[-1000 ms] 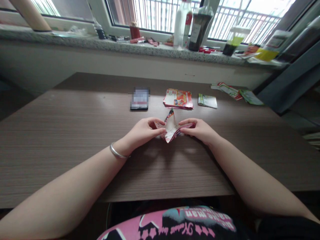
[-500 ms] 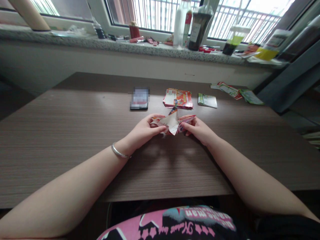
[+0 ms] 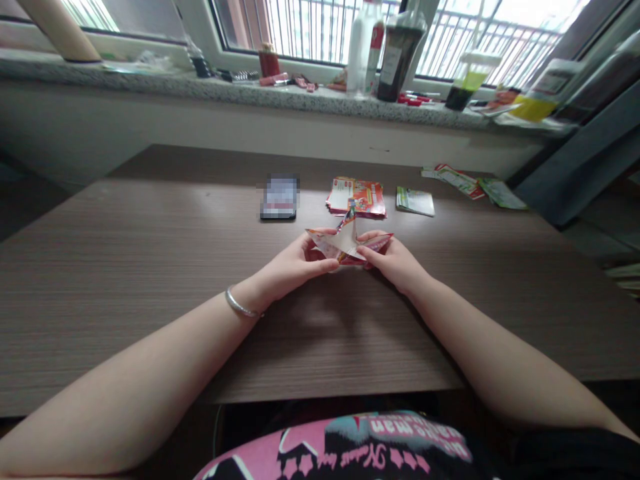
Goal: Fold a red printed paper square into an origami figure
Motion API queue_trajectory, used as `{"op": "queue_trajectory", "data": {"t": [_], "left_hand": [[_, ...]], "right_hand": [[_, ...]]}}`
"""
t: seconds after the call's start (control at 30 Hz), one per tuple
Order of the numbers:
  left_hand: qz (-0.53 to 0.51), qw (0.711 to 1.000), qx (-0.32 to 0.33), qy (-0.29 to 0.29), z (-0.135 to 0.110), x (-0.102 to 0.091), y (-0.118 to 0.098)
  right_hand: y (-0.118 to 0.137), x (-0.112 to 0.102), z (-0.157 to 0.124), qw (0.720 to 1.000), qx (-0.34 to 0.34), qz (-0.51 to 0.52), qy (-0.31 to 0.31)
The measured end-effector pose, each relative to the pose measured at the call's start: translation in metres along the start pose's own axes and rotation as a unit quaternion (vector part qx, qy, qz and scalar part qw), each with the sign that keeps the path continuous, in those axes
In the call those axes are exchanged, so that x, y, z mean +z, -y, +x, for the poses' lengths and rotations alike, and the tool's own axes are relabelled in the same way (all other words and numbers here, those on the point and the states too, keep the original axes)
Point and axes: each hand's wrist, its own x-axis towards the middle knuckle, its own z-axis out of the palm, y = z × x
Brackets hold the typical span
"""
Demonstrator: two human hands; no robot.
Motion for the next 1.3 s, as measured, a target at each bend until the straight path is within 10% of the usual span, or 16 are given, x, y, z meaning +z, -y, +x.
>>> {"op": "queue_trajectory", "data": {"t": [0.6,1.0,1.3], "left_hand": [[0.044,0.997,0.011,-0.070,0.001,0.001,-0.001],[0.068,0.997,0.015,-0.012,0.001,0.005,-0.007],[0.062,0.994,-0.008,-0.093,-0.001,0.003,-0.002]], "right_hand": [[0.003,0.001,-0.004,0.998,-0.022,0.033,0.042],[-0.012,-0.003,0.005,0.996,-0.052,-0.074,-0.022],[-0.006,0.003,0.003,0.999,-0.010,0.023,0.028]]}}
